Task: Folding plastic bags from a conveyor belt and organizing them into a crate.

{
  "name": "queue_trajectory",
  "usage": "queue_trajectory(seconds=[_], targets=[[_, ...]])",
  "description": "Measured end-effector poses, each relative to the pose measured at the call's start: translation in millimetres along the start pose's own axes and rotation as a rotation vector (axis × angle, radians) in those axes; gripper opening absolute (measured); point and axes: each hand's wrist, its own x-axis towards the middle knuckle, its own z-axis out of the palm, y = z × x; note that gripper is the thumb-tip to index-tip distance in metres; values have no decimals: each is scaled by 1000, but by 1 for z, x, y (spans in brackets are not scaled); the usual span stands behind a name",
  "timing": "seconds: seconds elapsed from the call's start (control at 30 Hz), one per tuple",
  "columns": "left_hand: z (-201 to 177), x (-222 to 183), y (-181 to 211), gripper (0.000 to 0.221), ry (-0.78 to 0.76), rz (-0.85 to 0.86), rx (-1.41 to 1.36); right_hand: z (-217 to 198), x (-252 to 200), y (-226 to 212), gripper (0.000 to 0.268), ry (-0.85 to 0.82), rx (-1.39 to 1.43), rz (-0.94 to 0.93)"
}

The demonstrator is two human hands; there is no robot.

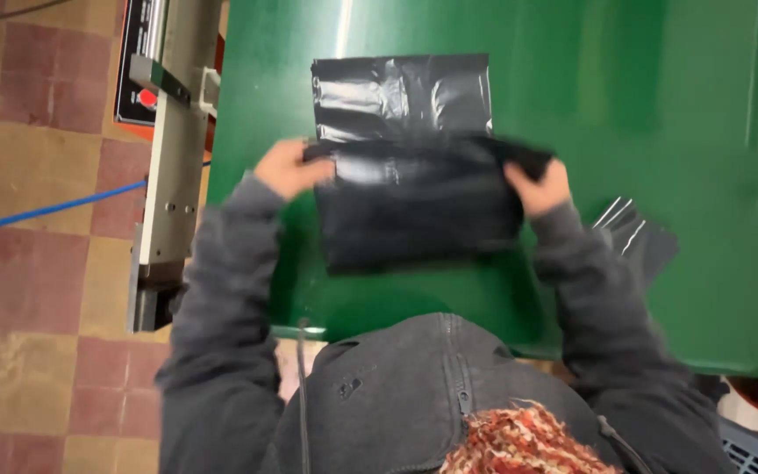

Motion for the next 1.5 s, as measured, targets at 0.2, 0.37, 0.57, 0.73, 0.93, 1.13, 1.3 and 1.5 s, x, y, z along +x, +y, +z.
queue_trajectory(seconds=[0.2,0.37,0.57,0.73,0.93,1.13,1.3,1.5], targets=[[-32,144,-126,39,675,32,684,24,157,52,33,58,-351,28],[-19,154,-97,43,620,-245,823,32,212,71,58,-51,-810,-318],[39,107,-17,52,774,57,1088,50,245,58,54,-410,-1076,192],[74,107,-105,60,363,-78,229,59,207,47,34,-264,-1047,-46],[50,54,-110,106,237,-329,-904,60,56,-42,38,80,-485,-453],[47,2,-158,109,291,-153,-1021,51,-36,2,33,-33,-612,-475],[98,-70,-20,80,658,226,384,54,-52,14,31,16,-712,-494],[110,-87,-34,41,359,500,1366,54,-45,34,27,76,-696,-439]])
